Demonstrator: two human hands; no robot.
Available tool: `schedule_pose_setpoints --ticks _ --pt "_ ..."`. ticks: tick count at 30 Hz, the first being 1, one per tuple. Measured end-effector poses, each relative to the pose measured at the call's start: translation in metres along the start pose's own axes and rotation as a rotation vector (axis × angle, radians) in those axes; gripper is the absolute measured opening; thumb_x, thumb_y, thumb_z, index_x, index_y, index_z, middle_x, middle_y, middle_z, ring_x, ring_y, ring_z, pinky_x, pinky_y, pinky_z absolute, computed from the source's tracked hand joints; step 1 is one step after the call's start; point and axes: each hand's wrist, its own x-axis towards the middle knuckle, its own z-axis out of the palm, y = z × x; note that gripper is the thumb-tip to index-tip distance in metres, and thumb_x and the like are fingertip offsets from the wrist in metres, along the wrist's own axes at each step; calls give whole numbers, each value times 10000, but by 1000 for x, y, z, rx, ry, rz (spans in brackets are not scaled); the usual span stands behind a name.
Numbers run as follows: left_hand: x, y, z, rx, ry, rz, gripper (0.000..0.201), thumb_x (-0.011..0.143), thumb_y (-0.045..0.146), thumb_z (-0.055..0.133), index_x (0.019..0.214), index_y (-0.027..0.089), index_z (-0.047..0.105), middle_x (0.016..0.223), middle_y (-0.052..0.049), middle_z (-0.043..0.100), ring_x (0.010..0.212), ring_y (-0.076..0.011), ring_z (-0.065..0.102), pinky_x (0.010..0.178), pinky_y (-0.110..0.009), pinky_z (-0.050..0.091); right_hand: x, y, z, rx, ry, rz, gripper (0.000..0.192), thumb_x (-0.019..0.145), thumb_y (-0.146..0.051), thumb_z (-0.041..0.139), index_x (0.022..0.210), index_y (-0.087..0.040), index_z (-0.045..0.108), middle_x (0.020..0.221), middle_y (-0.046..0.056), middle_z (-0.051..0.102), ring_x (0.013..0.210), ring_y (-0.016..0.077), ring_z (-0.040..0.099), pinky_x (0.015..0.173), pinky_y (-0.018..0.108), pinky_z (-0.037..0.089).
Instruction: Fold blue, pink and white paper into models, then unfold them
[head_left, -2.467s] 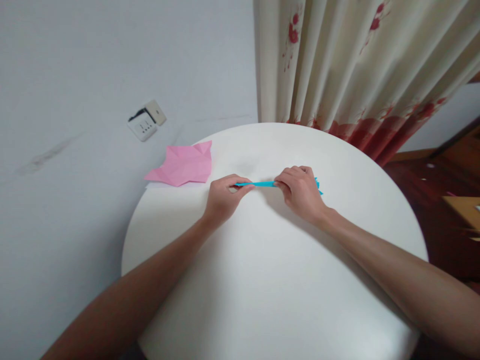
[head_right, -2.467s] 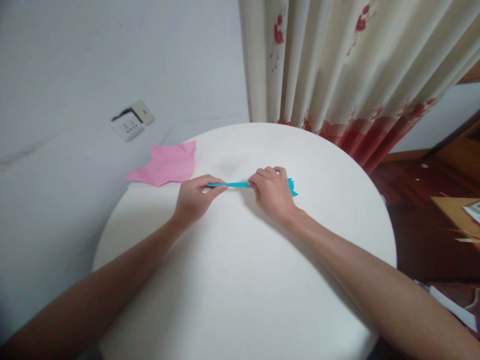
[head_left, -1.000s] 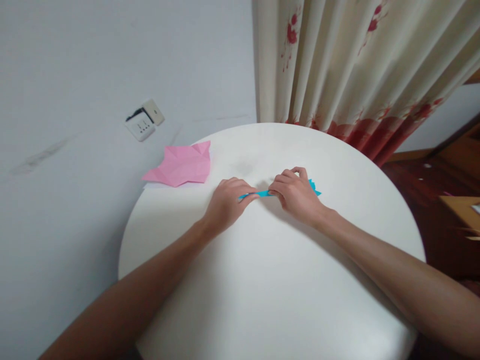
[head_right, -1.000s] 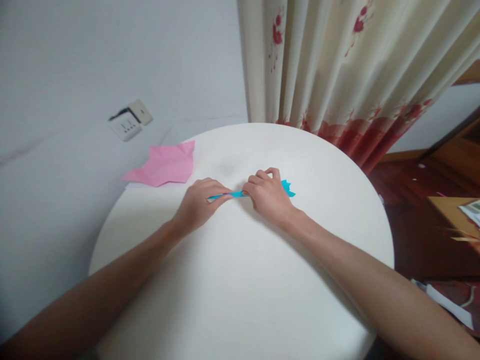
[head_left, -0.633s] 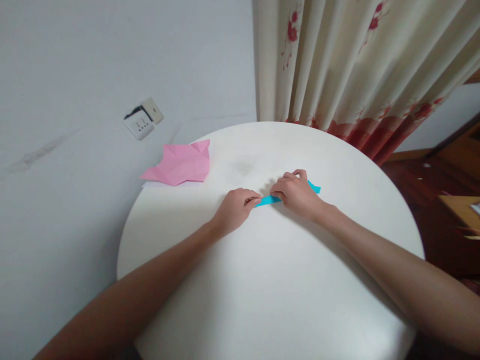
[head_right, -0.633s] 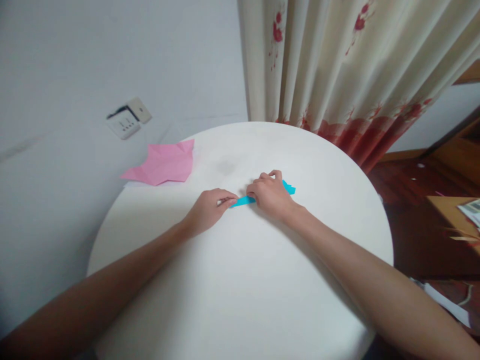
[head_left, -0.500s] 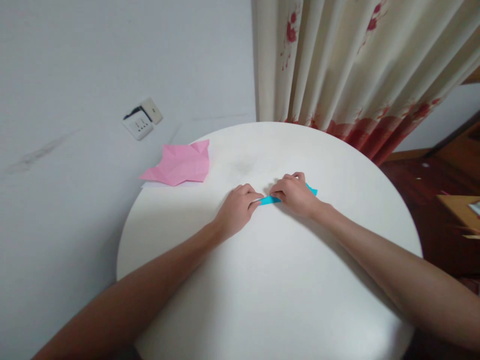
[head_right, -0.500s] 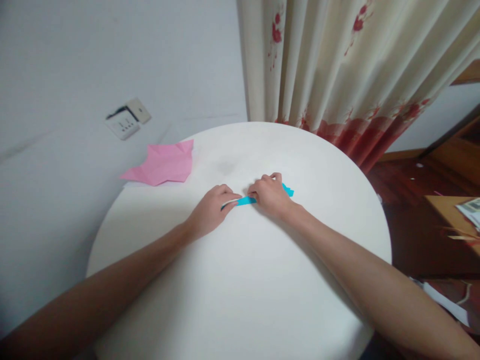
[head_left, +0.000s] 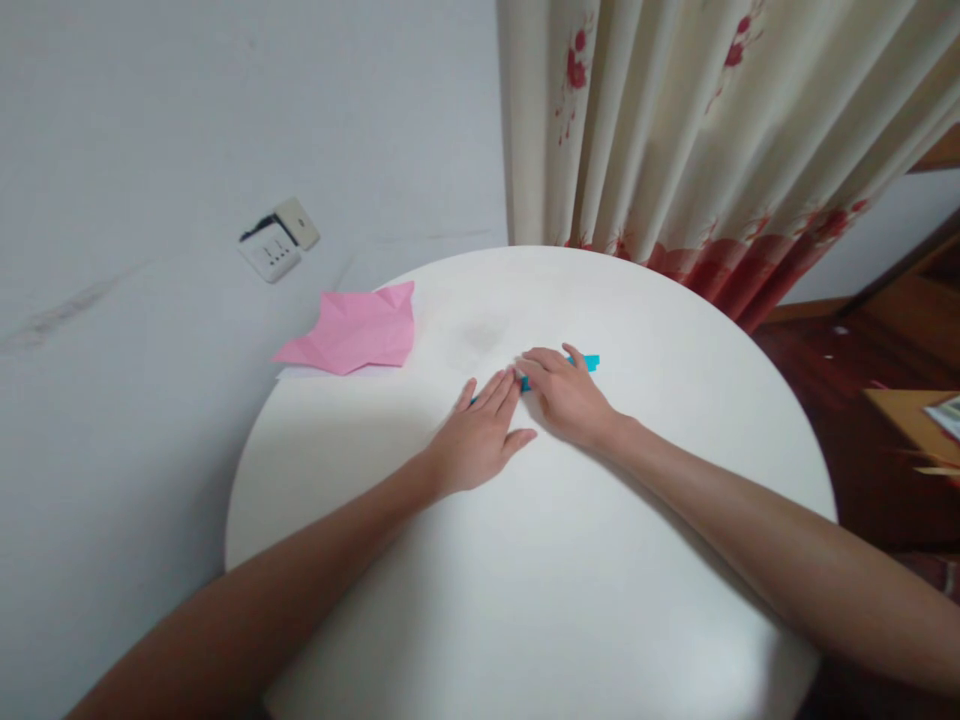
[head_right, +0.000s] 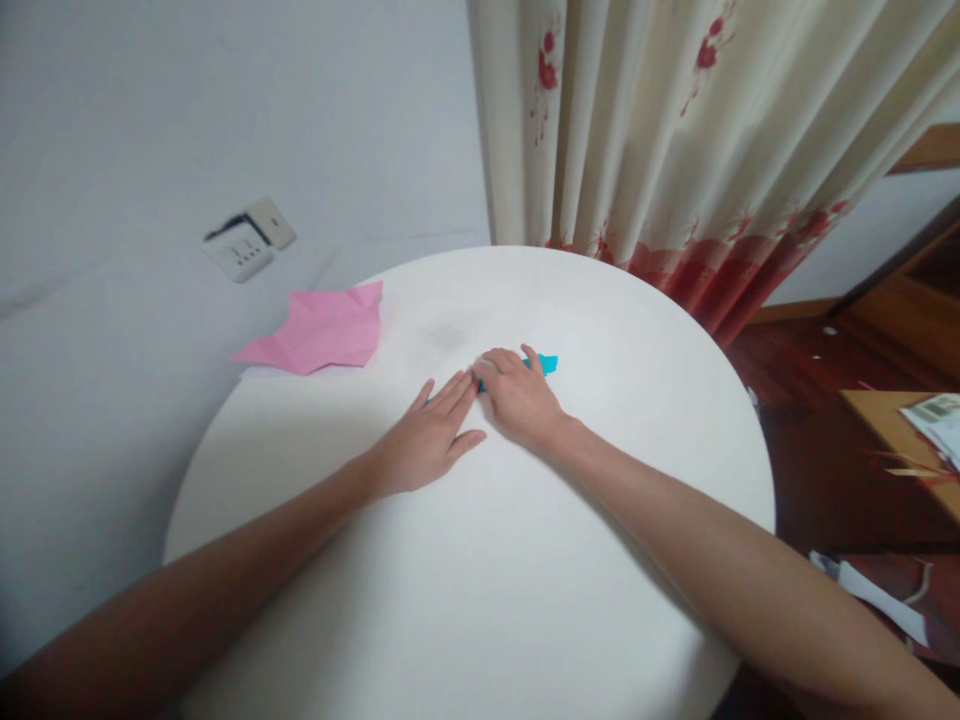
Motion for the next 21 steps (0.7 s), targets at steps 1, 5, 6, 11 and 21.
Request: schedule_pose_setpoints --ticks 1,5,6,11,21 --pt "1 -1 0 2 4 -10 647 1010 478 316 1515 74 297 1599 -211 274 1510 -300 202 1202 -525 180 -2 -4 3 9 -36 -29 456 977 -174 361 1412 -144 498 1473 149 505 1396 274 397 1163 514 179" --pt "1 -4 3 9 23 -21 637 1014 436 312 1530 68 262 1612 -200 244 1511 -295 197 1206 -522 185 -6 -10 9 14 -173 -15 581 1032 -360 268 1531 -66 306 1590 162 328 1493 279 247 1200 493 176" --pt "1 -5 3 10 27 -21 640 1013 437 315 1532 68 257 1616 -198 233 1513 -294 191 1206 -520 188 -7 -10 9 2 -185 12 610 1034 -406 255 1534 -59 300 1599 165 302 1500 283 226 1205 496 167" --pt "0 -5 3 5 23 -25 618 1006 439 341 1520 99 295 1615 -196 236 1513 -291 193 1203 -521 198 -9 0 5 -66 -167 145 702 1021 -516 221 1518 -30 319 1605 196 258 1509 306 193 1203 538 160" --pt "0 -5 4 4 18 -23 633 1012 450 315 1527 85 269 1623 -194 210 1515 -287 188 1204 -528 191 -4 30 6 -115 -80 483 703 1019 -491 211 1498 10 324 1584 251 272 1494 355 217 1192 585 139"
